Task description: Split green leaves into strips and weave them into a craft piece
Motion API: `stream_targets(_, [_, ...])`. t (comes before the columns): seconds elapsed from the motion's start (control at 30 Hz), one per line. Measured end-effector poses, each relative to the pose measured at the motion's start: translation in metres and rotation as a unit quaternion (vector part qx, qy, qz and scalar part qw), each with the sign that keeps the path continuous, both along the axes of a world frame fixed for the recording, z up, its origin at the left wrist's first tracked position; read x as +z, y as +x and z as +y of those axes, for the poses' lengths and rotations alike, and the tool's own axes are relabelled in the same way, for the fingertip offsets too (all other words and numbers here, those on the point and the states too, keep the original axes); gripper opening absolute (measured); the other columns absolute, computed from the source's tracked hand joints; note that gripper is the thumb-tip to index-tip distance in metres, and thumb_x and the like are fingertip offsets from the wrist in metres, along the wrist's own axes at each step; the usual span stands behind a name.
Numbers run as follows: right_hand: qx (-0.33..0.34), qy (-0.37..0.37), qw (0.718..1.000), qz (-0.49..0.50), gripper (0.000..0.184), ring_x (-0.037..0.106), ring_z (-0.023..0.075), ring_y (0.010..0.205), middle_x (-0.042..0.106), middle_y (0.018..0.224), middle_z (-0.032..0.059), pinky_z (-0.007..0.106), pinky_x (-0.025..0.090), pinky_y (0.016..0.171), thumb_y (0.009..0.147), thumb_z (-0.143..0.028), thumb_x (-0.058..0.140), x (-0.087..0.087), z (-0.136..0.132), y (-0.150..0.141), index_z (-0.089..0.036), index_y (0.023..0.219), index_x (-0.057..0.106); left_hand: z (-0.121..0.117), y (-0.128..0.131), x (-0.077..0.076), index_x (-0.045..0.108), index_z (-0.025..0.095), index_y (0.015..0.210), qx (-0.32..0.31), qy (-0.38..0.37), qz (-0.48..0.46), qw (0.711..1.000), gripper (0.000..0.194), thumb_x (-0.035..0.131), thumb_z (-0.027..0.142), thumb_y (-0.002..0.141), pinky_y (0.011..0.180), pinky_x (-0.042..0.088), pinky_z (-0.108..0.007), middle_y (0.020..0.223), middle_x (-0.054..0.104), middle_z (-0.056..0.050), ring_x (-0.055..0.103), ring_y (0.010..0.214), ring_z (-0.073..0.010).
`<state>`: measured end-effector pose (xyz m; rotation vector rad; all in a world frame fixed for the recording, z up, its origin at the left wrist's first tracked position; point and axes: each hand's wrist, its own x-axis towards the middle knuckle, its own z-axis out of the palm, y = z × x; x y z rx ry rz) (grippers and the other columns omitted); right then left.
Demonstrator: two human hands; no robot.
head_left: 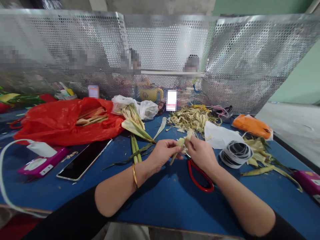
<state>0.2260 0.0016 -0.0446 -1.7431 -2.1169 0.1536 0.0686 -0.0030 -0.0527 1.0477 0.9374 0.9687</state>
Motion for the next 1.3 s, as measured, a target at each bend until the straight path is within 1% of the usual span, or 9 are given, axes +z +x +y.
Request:
stream_targets(0.2, [-0.008,-0.017,1.0,-0.001,0.021,0.047,0.0139,0.057,0.059,0.064,0.0014,0.026,0.018,0.052,0.089,-0.026,0.043,-0.002,-0.004,-0.006,-0.021,0.071,0.052,-0.004,0.006,-0.002,0.067,0.012,0.07,0.036,-0.001,0.013,0.999,0.033,0.087,0.028,0.049,0.06,0.051,-0.024,0.066,0.066,-0.001,0.06,0.055,-0.0108])
stream_targets(0.4, [-0.013,-0.005,1.0,0.014,0.019,0.053,0.0156,0.057,0.063,0.067,0.0009,0.025,0.021,0.052,0.092,-0.037,0.045,0.004,-0.004,-0.003,-0.021,0.088,0.055,0.003,0.002,-0.007,0.065,0.012,0.072,0.09,-0.041,0.001,0.995,0.023,0.081,0.026,0.062,0.054,0.05,-0.022,0.064,0.068,-0.004,0.062,0.051,-0.0117])
stream_targets(0.63, [0.093,0.021,0.995,-0.018,0.015,0.058,0.0167,0.061,0.066,0.068,0.0018,0.025,0.025,0.053,0.089,-0.03,0.047,0.006,-0.018,-0.008,-0.022,0.084,0.059,0.01,-0.002,-0.008,0.064,0.012,0.07,0.121,-0.098,-0.037,0.987,0.019,0.079,0.019,0.061,0.052,0.05,-0.02,0.062,0.067,-0.004,0.061,0.05,-0.0105])
stream_targets(0.73, [0.116,-0.026,0.99,0.073,0.01,0.057,0.0158,0.06,0.065,0.066,0.0006,0.024,0.03,0.054,0.084,-0.025,0.052,0.0,-0.019,-0.014,-0.022,0.078,0.059,0.011,-0.001,-0.01,0.064,0.013,0.069,0.128,-0.093,-0.061,0.985,0.021,0.08,0.02,0.057,0.052,0.05,-0.021,0.061,0.067,-0.003,0.06,0.05,-0.0103])
stream_targets(0.8, [0.119,-0.111,0.962,0.219,0.015,0.056,0.0144,0.056,0.063,0.062,-0.0006,0.023,0.037,0.054,0.082,-0.028,0.054,-0.006,-0.016,-0.017,-0.02,0.069,0.057,0.012,-0.001,-0.011,0.064,0.013,0.07,0.134,-0.087,-0.078,0.984,0.022,0.081,0.022,0.057,0.052,0.049,-0.021,0.063,0.067,-0.003,0.061,0.053,-0.0111])
stream_targets(0.93, [0.045,-0.275,0.819,0.502,0.029,0.057,0.0122,0.051,0.064,0.062,0.0009,0.022,0.042,0.048,0.079,-0.045,0.06,-0.012,-0.009,-0.02,-0.018,0.069,0.059,0.013,-0.002,-0.011,0.067,0.012,0.072,0.147,-0.076,-0.09,0.982,0.023,0.081,0.023,0.057,0.053,0.048,-0.019,0.065,0.068,-0.003,0.06,0.052,-0.0094])
stream_targets(1.1, [-0.052,-0.222,0.678,0.699,0.025,0.053,0.0079,0.049,0.062,0.066,-0.0009,0.019,0.043,0.045,0.067,-0.037,0.075,-0.013,0.0,-0.014,-0.018,0.073,0.06,0.01,-0.002,-0.007,0.069,0.012,0.071,0.115,-0.088,-0.059,0.988,0.02,0.081,0.024,0.06,0.049,0.045,-0.019,0.06,0.066,-0.002,0.057,0.048,-0.0084])
stream_targets(1.2, [-0.096,-0.142,0.665,0.727,0.028,0.053,0.0095,0.049,0.06,0.062,-0.0016,0.02,0.044,0.044,0.062,-0.036,0.079,-0.014,0.004,-0.011,-0.019,0.07,0.058,0.008,-0.001,-0.005,0.069,0.012,0.07,0.107,-0.091,-0.036,0.989,0.022,0.083,0.025,0.059,0.05,0.045,-0.02,0.062,0.067,-0.003,0.058,0.049,-0.0094])
stream_targets(1.3, [-0.098,-0.052,0.701,0.704,0.033,0.055,0.011,0.051,0.064,0.065,0.0005,0.023,0.045,0.047,0.065,-0.045,0.075,-0.014,0.005,-0.012,-0.018,0.075,0.059,0.009,-0.001,-0.006,0.069,0.012,0.069,0.112,-0.089,-0.035,0.989,0.023,0.083,0.026,0.058,0.048,0.044,-0.02,0.062,0.067,-0.003,0.058,0.049,-0.0096])
